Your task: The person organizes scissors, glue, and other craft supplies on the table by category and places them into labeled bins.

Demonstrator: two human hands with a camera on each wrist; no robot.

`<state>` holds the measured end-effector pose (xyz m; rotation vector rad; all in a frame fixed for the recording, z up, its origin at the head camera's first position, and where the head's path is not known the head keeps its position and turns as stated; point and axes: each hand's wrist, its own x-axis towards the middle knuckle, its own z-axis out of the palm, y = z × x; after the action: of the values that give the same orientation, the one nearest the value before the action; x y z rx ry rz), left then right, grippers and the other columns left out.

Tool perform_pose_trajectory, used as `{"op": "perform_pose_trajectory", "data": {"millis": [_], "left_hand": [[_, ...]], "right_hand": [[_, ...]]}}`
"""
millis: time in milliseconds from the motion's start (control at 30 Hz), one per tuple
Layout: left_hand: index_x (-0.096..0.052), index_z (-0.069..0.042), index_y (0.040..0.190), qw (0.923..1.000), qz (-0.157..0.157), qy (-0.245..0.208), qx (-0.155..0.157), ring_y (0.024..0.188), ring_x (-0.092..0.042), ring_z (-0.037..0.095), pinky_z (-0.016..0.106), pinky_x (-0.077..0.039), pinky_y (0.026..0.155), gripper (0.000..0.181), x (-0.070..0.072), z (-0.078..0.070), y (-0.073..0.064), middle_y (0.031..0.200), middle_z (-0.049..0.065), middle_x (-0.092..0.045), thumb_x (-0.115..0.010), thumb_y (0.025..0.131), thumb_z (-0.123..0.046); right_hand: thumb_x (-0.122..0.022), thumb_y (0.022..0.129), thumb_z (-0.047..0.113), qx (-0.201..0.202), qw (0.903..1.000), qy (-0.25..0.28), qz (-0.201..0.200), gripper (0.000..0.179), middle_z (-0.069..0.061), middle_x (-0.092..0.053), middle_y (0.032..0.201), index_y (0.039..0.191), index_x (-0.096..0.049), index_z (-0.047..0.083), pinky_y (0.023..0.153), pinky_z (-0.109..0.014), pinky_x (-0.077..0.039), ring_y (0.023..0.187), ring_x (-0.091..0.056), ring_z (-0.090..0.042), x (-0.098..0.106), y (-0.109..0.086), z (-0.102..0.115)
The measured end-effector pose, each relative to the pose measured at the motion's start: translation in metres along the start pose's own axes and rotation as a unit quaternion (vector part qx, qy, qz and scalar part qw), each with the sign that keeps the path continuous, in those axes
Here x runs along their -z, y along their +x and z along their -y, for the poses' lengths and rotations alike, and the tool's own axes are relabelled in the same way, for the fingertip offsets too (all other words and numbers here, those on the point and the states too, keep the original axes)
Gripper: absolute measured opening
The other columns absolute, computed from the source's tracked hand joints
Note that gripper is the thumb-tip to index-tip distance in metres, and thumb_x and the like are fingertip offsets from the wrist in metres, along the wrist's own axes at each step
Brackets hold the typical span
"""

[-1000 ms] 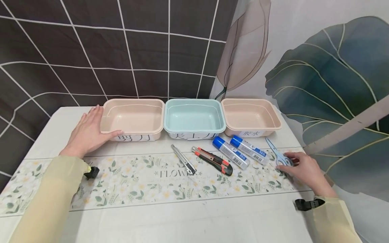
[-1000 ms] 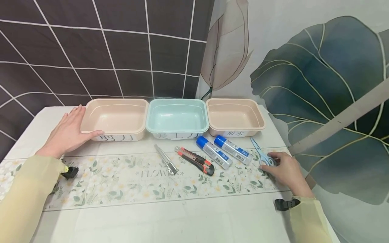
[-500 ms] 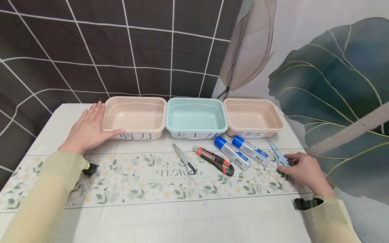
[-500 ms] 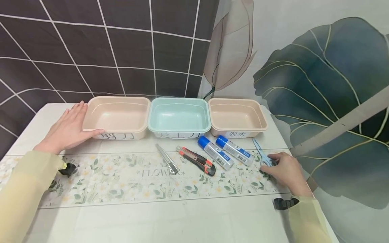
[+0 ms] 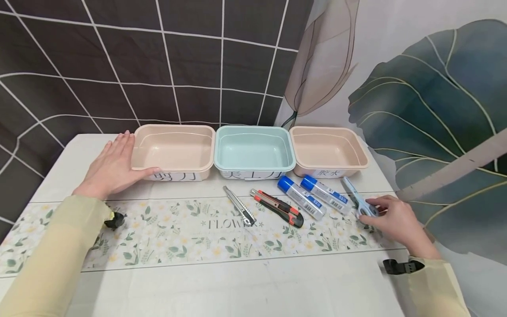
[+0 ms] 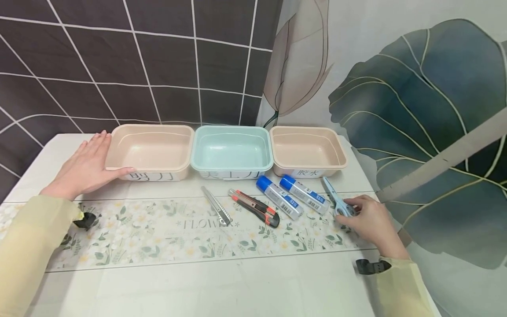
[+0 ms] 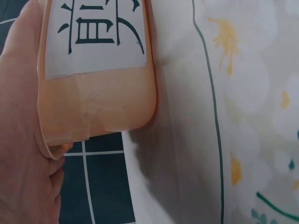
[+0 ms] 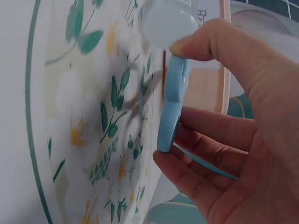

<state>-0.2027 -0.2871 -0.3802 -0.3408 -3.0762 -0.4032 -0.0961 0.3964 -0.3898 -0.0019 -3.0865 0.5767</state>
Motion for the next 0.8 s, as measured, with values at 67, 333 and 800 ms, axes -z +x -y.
{"op": "perform_pose_trajectory", "data": {"millis": [67,333,800], "left_hand": [[-0.003,0.011,0.158,1.0000,0.000,0.000,0.000,0.153,0.002,0.040,0.050,0.005,0.124,0.122,0.0000,0.0004,-0.0001,0.164,0.032,-0.003,-0.057,0.088,-0.074],[-0.002,0.011,0.158,1.0000,-0.002,-0.001,-0.001,0.153,0.002,0.040,0.051,0.004,0.124,0.122,0.0000,0.0002,-0.0003,0.164,0.031,-0.002,-0.057,0.089,-0.074],[-0.001,0.011,0.157,1.0000,-0.003,0.001,-0.003,0.153,0.001,0.041,0.051,0.004,0.124,0.122,-0.0002,-0.0002,-0.0005,0.164,0.033,-0.004,-0.057,0.089,-0.073]], "right_hand": [[-0.089,0.076,0.028,0.013,0.9999,-0.003,0.000,0.058,-0.024,-0.064,0.109,0.116,-0.070,-0.010,0.059,-0.032,-0.047,0.085,-0.060,-0.032,-0.0006,0.0004,0.0027],[-0.090,0.074,0.031,0.010,0.9995,-0.010,0.029,0.057,-0.016,-0.069,0.098,0.113,-0.073,-0.006,0.061,-0.033,-0.046,0.077,-0.059,-0.023,-0.0022,0.0020,0.0072],[-0.091,0.071,0.034,0.000,0.9992,-0.016,0.038,0.066,-0.008,-0.065,0.086,0.117,-0.071,-0.009,0.058,-0.031,-0.039,0.074,-0.051,-0.023,-0.0024,0.0005,0.0053]]}}
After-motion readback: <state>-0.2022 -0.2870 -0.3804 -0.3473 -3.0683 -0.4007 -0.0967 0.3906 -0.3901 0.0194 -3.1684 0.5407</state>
